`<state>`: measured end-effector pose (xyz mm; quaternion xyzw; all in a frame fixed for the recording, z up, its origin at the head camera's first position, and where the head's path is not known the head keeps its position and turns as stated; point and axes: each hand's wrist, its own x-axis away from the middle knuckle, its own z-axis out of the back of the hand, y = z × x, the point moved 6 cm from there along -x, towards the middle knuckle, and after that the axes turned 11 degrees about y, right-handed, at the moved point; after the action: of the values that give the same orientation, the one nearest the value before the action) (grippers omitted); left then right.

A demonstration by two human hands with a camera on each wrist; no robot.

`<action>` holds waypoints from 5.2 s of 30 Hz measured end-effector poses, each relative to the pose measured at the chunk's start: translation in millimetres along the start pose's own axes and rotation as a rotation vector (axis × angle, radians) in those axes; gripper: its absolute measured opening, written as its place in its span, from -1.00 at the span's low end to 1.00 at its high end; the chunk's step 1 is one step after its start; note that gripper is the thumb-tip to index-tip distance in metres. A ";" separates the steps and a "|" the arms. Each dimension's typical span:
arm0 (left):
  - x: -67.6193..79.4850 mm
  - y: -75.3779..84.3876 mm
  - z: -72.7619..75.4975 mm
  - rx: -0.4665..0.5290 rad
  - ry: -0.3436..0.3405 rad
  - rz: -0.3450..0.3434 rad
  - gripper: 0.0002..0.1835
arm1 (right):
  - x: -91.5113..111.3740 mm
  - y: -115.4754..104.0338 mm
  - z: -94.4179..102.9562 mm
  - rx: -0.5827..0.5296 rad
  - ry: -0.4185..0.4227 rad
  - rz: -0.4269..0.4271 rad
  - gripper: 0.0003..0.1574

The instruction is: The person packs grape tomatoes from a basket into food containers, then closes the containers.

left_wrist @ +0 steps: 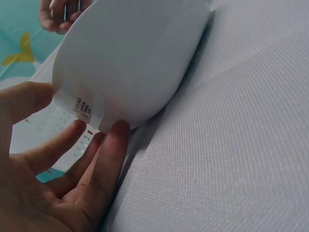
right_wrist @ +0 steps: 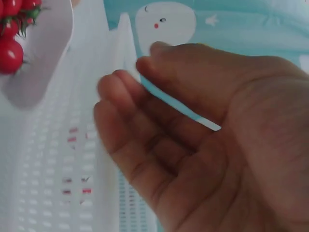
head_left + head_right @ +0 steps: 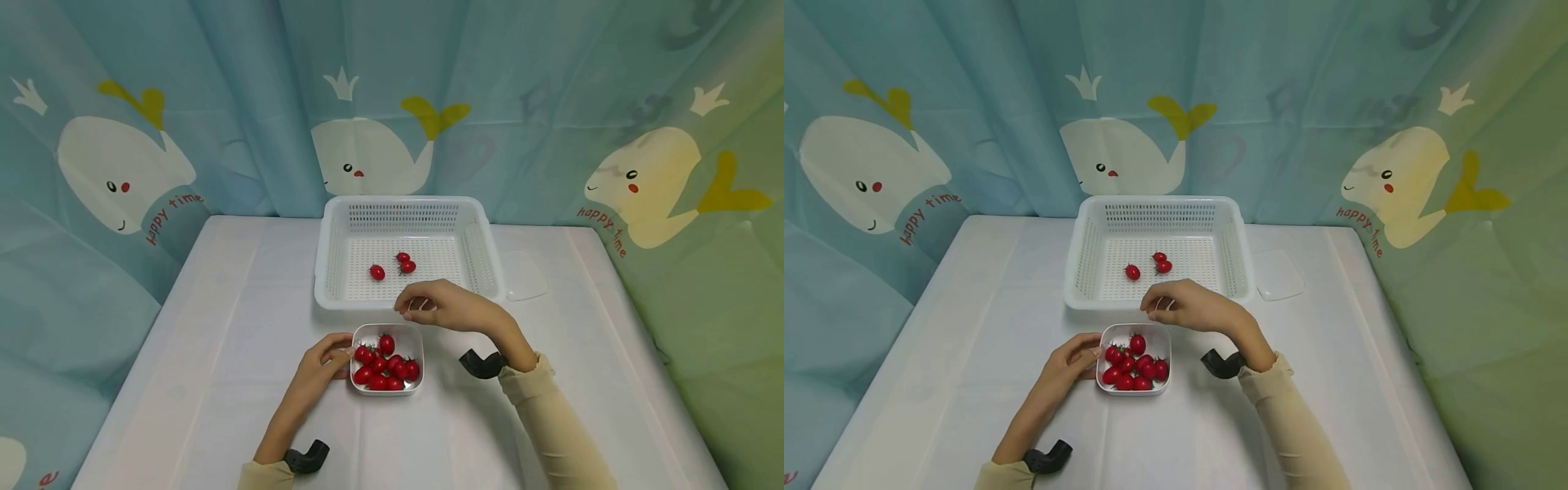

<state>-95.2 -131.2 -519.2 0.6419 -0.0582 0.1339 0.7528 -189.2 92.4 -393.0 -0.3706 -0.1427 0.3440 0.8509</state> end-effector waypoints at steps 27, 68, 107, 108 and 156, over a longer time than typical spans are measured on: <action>0.6 1.9 0.0 0.018 -0.005 -0.011 -0.53 | -77.9 66.7 49.8 -0.045 -0.013 -0.171 -0.60; -1.1 -1.8 1.3 0.023 -0.013 0.004 -0.55 | -114.0 102.4 13.6 0.115 -0.312 -0.335 -0.67; -0.2 0.1 -0.1 0.023 -0.010 -0.003 -0.55 | -89.7 62.7 39.0 -0.057 -0.310 -0.271 -0.57; -0.2 0.2 -0.1 0.023 -0.009 -0.003 -0.55 | -87.6 60.5 40.6 -0.056 -0.306 -0.260 -0.57; 1.7 6.2 0.4 0.023 -0.009 0.012 -0.54 | 23.9 7.2 4.5 -0.201 -0.086 -0.075 -0.68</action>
<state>-95.3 -130.5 -512.8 0.6506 -0.0639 0.1364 0.7443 -177.6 114.8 -395.4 -0.4333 -0.2267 0.3113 0.8148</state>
